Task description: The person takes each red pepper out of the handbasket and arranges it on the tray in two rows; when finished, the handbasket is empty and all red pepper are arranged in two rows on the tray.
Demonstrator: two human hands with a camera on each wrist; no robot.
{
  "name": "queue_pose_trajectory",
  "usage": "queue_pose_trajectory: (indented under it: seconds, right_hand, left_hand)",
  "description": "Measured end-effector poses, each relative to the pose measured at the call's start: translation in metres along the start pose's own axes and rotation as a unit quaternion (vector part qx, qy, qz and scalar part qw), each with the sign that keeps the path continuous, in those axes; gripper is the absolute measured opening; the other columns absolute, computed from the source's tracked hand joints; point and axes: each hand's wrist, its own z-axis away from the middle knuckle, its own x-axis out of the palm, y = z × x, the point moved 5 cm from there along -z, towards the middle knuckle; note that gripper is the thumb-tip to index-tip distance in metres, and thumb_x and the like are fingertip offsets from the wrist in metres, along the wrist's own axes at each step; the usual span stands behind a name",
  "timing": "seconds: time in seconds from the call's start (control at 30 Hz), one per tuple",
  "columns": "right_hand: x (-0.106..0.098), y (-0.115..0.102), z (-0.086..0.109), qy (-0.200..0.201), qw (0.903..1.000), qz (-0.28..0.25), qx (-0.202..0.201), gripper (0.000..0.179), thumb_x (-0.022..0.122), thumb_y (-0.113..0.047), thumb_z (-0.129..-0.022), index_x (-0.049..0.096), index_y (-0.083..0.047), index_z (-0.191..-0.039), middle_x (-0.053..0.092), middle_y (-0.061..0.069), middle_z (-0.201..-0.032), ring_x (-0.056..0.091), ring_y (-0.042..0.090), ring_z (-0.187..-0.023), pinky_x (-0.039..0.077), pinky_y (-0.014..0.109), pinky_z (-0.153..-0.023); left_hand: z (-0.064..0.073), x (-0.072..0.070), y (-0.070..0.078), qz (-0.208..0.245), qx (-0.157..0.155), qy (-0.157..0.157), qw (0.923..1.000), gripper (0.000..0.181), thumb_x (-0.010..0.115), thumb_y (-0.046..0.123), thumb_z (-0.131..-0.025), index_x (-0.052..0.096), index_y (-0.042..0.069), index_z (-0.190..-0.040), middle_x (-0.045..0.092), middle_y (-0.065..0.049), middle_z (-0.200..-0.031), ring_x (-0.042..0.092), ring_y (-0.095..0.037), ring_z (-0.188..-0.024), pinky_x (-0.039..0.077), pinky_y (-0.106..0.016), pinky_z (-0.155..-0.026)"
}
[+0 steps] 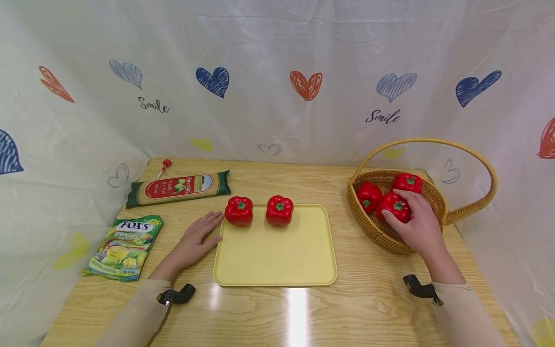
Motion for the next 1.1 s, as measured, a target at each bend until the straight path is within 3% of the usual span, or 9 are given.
queue_pose_trajectory:
  seconds: [1.1]
  right_hand:
    - [-0.005, -0.056, 0.009, 0.001, 0.9978, -0.035, -0.056, 0.062, 0.079, -0.017, -0.088, 0.054, -0.008, -0.143, 0.051, 0.023, -0.141, 0.043, 0.047, -0.124, 0.045, 0.080, -0.084]
  left_hand:
    - [0.000, 0.001, -0.001, 0.003, -0.004, -0.004, 1.0000, 0.063, 0.060, 0.031, -0.103, 0.038, 0.009, -0.158, 0.034, -0.012, -0.163, 0.022, -0.034, -0.154, 0.012, -0.052, -0.125]
